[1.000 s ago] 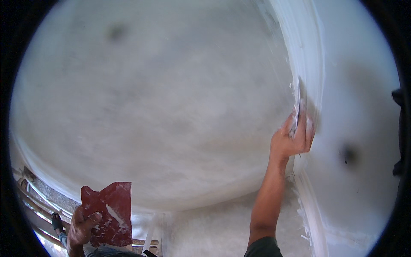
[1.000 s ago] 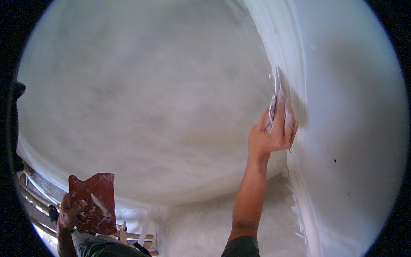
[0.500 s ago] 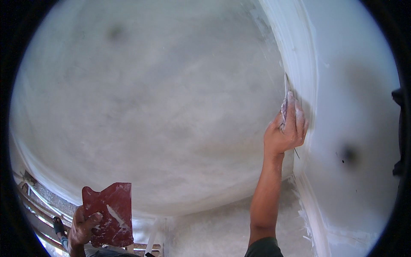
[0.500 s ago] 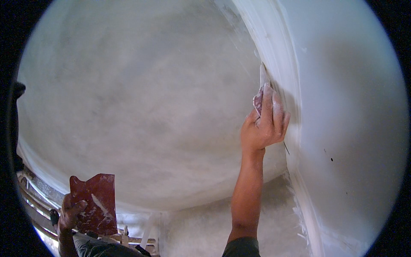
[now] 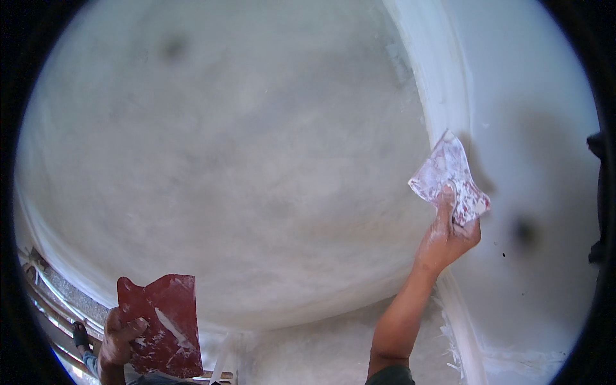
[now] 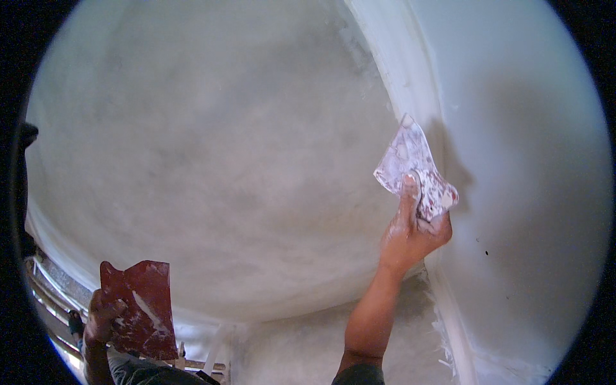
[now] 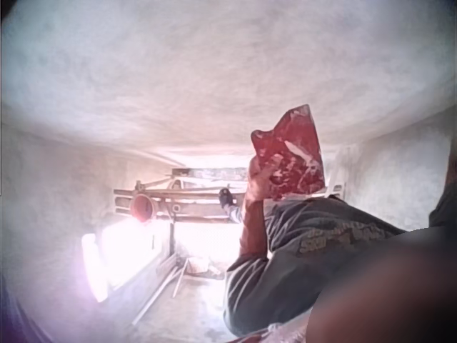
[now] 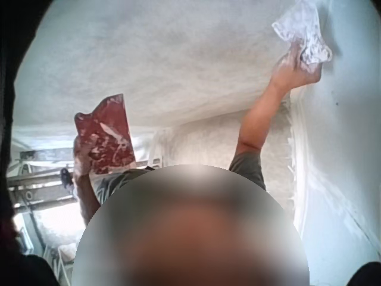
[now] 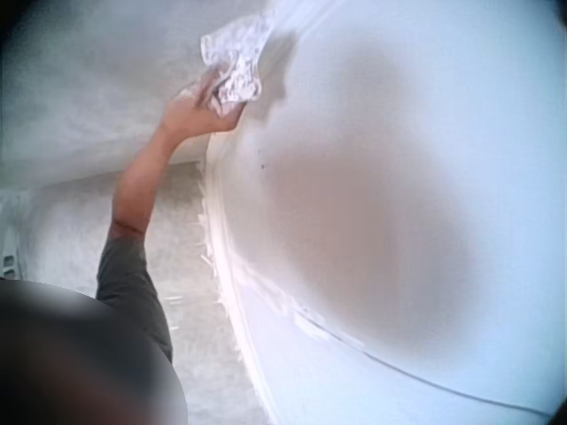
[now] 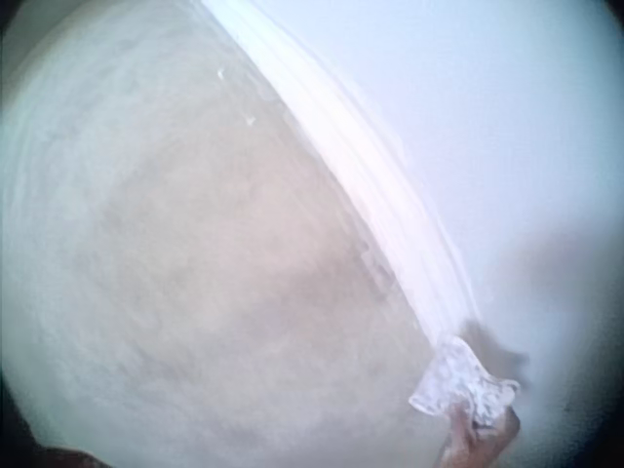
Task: The person uses a trowel and a hawk to apply and smooth white plaster onto a curved ceiling surface. They repeatedly transfer plaster from the hawk to the trowel and spread it in long strokes along the ceiling.
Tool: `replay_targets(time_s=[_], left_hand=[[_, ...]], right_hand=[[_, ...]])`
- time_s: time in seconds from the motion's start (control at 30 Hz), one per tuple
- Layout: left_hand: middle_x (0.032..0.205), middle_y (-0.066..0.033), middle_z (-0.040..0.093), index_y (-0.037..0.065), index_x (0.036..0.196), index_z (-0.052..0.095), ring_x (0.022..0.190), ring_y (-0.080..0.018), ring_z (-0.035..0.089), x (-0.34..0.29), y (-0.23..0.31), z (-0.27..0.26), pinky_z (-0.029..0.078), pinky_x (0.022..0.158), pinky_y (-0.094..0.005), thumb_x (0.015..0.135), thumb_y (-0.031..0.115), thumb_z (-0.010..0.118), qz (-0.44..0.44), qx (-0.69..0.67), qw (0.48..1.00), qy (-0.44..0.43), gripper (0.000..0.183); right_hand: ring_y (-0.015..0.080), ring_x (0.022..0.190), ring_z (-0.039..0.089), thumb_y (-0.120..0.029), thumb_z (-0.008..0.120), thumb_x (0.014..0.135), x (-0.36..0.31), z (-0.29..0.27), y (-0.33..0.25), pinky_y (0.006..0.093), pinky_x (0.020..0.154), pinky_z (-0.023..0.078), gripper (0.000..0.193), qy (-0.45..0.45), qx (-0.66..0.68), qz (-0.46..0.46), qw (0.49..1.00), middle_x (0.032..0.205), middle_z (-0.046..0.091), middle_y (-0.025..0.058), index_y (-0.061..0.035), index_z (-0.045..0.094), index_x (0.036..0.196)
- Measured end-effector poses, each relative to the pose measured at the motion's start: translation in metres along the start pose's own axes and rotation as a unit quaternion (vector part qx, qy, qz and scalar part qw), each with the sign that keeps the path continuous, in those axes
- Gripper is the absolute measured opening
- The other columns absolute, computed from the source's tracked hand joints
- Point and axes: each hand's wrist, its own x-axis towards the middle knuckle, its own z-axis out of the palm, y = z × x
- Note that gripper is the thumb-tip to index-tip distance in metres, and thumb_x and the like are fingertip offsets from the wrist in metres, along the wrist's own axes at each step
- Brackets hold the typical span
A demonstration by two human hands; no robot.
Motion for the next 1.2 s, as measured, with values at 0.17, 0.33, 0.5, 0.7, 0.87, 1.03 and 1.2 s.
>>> replay_targets(time_s=[0.17,0.33,0.5,0.7,0.87,1.03,1.2], left_hand=[[0.107,-0.0110,0.073,-0.004,0.124,0.064,0.093,-0.0204,0.069,0.004,-0.006,-0.006,0.055,0.086,-0.0356,0.080,0.018,0.074,-0.015,-0.057,0.998,-0.015,0.050],[0.120,-0.0111,0.068,-0.004,0.136,0.054,0.101,-0.0230,0.066,0.018,-0.034,-0.023,0.053,0.091,-0.0383,0.083,0.023,0.075,0.007,-0.043,0.999,-0.006,0.063],[0.131,-0.0151,0.066,-0.005,0.144,0.054,0.114,-0.0252,0.064,0.042,-0.068,-0.078,0.049,0.102,-0.0377,0.098,0.024,0.067,0.032,0.154,0.984,0.079,0.057],[0.138,-0.0173,0.062,-0.010,0.147,0.046,0.123,-0.0289,0.062,0.049,-0.069,-0.146,0.044,0.111,-0.0390,0.098,0.030,0.062,0.021,-0.036,0.994,-0.102,0.065],[0.125,-0.0209,0.068,-0.009,0.138,0.055,0.108,-0.0315,0.068,0.016,-0.043,-0.161,0.053,0.098,-0.0439,0.098,0.028,0.059,-0.042,0.084,0.995,-0.022,0.054],[0.104,-0.0179,0.070,-0.006,0.136,0.056,0.082,-0.0284,0.070,0.022,0.018,-0.182,0.058,0.073,-0.0396,0.102,0.028,0.055,-0.064,0.174,0.980,0.078,0.048],[0.129,-0.0162,0.065,-0.009,0.134,0.059,0.113,-0.0254,0.064,0.035,0.063,-0.206,0.049,0.102,-0.0386,0.102,0.029,0.055,-0.040,0.412,0.910,0.027,0.050]], right_hand=[[0.0159,0.092,0.068,0.003,0.078,0.088,-0.018,-0.008,-0.016,0.0321,0.082,0.056,0.027,-0.106,0.129,0.153,0.974,0.104,0.073,0.0108,0.0049,0.068,0.112],[0.0180,0.106,0.068,0.003,0.083,0.081,-0.135,0.002,-0.066,0.0370,0.094,0.058,0.045,-0.346,0.346,0.496,0.717,0.114,0.071,0.0104,0.0025,0.063,0.121],[0.0154,0.102,0.068,-0.007,0.087,0.081,-0.266,0.014,-0.106,0.0334,0.094,0.055,0.043,-0.448,0.438,0.473,0.619,0.108,0.074,0.0106,0.0034,0.065,0.117],[0.0157,0.089,0.071,-0.003,0.084,0.080,-0.364,-0.001,-0.120,0.0340,0.085,0.058,0.037,-0.351,0.536,0.518,0.566,0.099,0.076,0.0092,0.0024,0.066,0.112],[0.0152,0.089,0.069,-0.005,0.082,0.079,-0.430,-0.024,-0.137,0.0341,0.086,0.055,0.037,-0.308,0.517,0.558,0.571,0.098,0.075,0.0080,0.0026,0.067,0.113],[0.0149,0.091,0.071,-0.006,0.080,0.085,-0.458,-0.036,-0.152,0.0322,0.085,0.057,0.035,-0.198,0.453,0.684,0.536,0.101,0.077,0.0091,0.0021,0.067,0.116],[0.0158,0.091,0.071,-0.001,0.081,0.084,-0.453,-0.029,-0.171,0.0312,0.083,0.059,0.033,0.003,0.642,0.628,0.440,0.102,0.074,0.0111,0.0052,0.064,0.111]])
